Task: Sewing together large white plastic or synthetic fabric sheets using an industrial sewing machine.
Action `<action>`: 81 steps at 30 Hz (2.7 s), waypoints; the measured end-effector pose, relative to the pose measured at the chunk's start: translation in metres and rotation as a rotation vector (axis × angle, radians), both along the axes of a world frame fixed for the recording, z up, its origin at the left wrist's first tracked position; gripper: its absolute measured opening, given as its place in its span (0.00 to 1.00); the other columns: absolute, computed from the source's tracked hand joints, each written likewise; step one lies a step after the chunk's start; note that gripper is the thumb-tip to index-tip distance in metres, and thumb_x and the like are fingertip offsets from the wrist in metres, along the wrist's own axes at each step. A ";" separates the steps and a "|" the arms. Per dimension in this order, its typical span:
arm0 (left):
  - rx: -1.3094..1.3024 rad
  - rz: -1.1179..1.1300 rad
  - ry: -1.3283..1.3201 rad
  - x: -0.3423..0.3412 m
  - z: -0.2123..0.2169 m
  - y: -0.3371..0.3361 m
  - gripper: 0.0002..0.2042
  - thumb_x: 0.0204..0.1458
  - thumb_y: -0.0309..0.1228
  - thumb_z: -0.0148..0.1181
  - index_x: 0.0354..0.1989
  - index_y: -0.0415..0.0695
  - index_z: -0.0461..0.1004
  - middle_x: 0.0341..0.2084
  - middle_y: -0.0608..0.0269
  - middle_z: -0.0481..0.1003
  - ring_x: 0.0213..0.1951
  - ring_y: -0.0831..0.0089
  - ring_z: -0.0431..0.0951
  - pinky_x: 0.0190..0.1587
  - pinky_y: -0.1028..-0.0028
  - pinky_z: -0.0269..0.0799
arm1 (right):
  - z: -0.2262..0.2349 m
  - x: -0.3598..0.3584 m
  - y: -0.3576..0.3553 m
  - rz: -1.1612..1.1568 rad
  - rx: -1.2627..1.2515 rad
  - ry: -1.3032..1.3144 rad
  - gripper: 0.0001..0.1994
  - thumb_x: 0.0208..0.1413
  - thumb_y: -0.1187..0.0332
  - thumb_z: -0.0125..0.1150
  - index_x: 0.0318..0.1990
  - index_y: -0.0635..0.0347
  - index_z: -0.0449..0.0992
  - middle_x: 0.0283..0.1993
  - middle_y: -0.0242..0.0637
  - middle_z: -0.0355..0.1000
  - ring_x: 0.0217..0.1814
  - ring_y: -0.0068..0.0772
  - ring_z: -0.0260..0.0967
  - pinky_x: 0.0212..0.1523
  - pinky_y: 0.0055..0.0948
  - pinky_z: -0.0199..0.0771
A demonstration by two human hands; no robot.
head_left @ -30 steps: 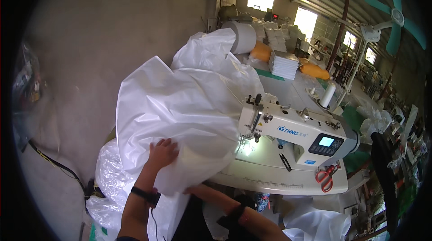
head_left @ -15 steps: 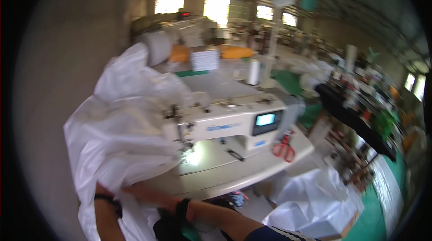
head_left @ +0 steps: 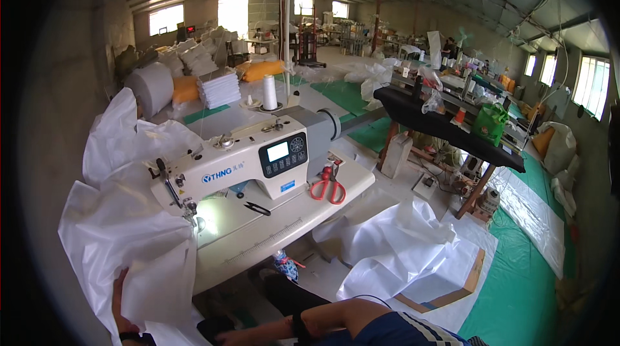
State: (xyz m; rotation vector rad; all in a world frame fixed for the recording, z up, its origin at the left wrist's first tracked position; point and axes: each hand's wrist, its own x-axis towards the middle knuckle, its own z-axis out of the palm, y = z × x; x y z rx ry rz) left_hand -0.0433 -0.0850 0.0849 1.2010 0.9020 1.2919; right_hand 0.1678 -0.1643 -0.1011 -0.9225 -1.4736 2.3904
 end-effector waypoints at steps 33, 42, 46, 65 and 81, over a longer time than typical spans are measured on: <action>0.701 0.887 1.793 0.117 -0.049 -0.016 0.25 0.41 0.25 0.52 0.54 0.46 0.66 0.54 0.55 0.65 0.58 0.56 0.61 0.58 0.38 0.46 | 0.081 0.135 -0.004 0.284 0.276 -0.352 0.18 0.58 0.54 0.51 0.37 0.61 0.76 0.24 0.34 0.74 0.22 0.26 0.72 0.24 0.24 0.73; 1.100 0.861 1.633 0.114 0.095 0.038 0.05 0.35 0.23 0.55 0.23 0.46 0.73 0.20 0.66 0.69 0.31 0.66 0.70 0.53 0.54 0.58 | 0.123 0.070 0.114 -0.475 -0.149 0.450 0.16 0.59 0.70 0.50 0.52 0.67 0.62 0.45 0.45 0.70 0.43 0.41 0.73 0.38 0.32 0.77; 1.222 0.801 1.596 0.125 0.109 0.046 0.05 0.35 0.24 0.56 0.24 0.45 0.74 0.20 0.67 0.69 0.33 0.68 0.68 0.54 0.54 0.57 | 0.098 0.048 0.161 -0.756 -0.385 0.565 0.08 0.55 0.76 0.51 0.41 0.68 0.65 0.39 0.43 0.70 0.47 0.44 0.71 0.40 0.32 0.77; 1.140 0.712 1.546 0.119 0.103 0.008 0.11 0.33 0.22 0.58 0.29 0.45 0.75 0.23 0.69 0.70 0.35 0.69 0.69 0.56 0.54 0.57 | 0.091 0.125 0.063 -0.452 -0.240 0.221 0.13 0.58 0.58 0.51 0.32 0.58 0.72 0.14 0.21 0.53 0.11 0.14 0.48 0.11 0.18 0.48; 0.503 0.276 1.374 0.142 -0.069 0.042 0.09 0.42 0.25 0.50 0.33 0.40 0.71 0.37 0.53 0.72 0.41 0.55 0.72 0.44 0.62 0.69 | 0.085 0.116 0.088 -0.448 0.656 -0.426 0.21 0.54 0.55 0.55 0.39 0.69 0.73 0.27 0.40 0.74 0.23 0.34 0.73 0.23 0.30 0.71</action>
